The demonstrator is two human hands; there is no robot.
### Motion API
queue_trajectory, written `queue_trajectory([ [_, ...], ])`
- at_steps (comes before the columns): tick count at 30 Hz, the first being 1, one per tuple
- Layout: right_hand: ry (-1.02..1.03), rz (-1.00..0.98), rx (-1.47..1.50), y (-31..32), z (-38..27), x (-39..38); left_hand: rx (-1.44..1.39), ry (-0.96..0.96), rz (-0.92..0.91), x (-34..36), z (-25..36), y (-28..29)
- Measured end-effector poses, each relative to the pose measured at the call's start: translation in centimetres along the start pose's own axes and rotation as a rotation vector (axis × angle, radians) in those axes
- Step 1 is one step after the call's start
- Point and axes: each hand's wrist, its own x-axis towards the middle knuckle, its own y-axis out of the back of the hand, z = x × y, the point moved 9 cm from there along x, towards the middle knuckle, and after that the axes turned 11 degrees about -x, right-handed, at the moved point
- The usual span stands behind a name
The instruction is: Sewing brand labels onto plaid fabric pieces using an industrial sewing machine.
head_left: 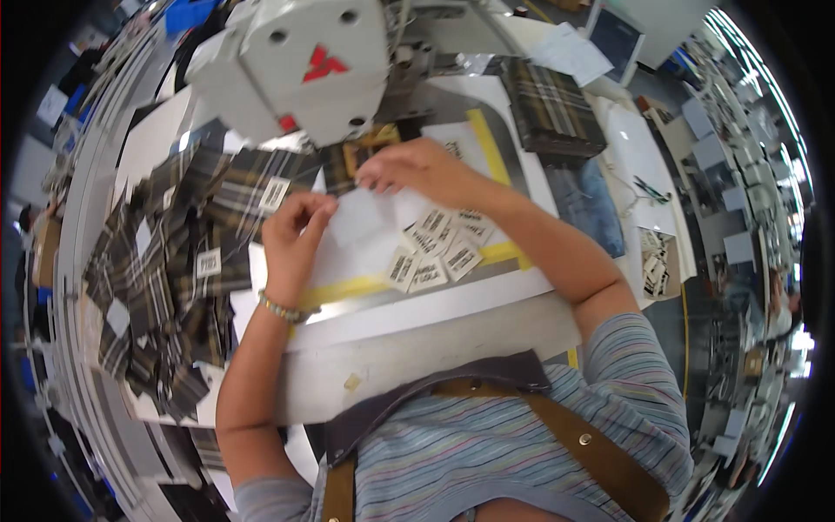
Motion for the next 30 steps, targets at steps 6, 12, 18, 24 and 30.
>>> queue_trajectory([
  [6,-0.053,-0.049,0.024,-0.8,0.6,-0.9,-0.167,0.097,-0.028,0.2,-0.8,-0.7],
  [12,-0.088,0.014,-0.037,-1.4,0.8,-0.8,-0.132,0.09,-0.089,0.0,-0.6,-1.4],
  [18,-0.2,-0.005,-0.186,1.8,3.3,-0.4,-0.045,0.013,-0.058,0.1,0.2,-1.3],
  [24,-0.211,-0.168,-0.071,3.4,2.9,-1.0,0.14,-0.062,-0.112,0.0,1.5,-1.7],
  [30,-0.307,-0.242,-0.17,2.1,1.4,-4.3,0.174,-0.103,-0.119,-0.1,2.1,-1.8],
])
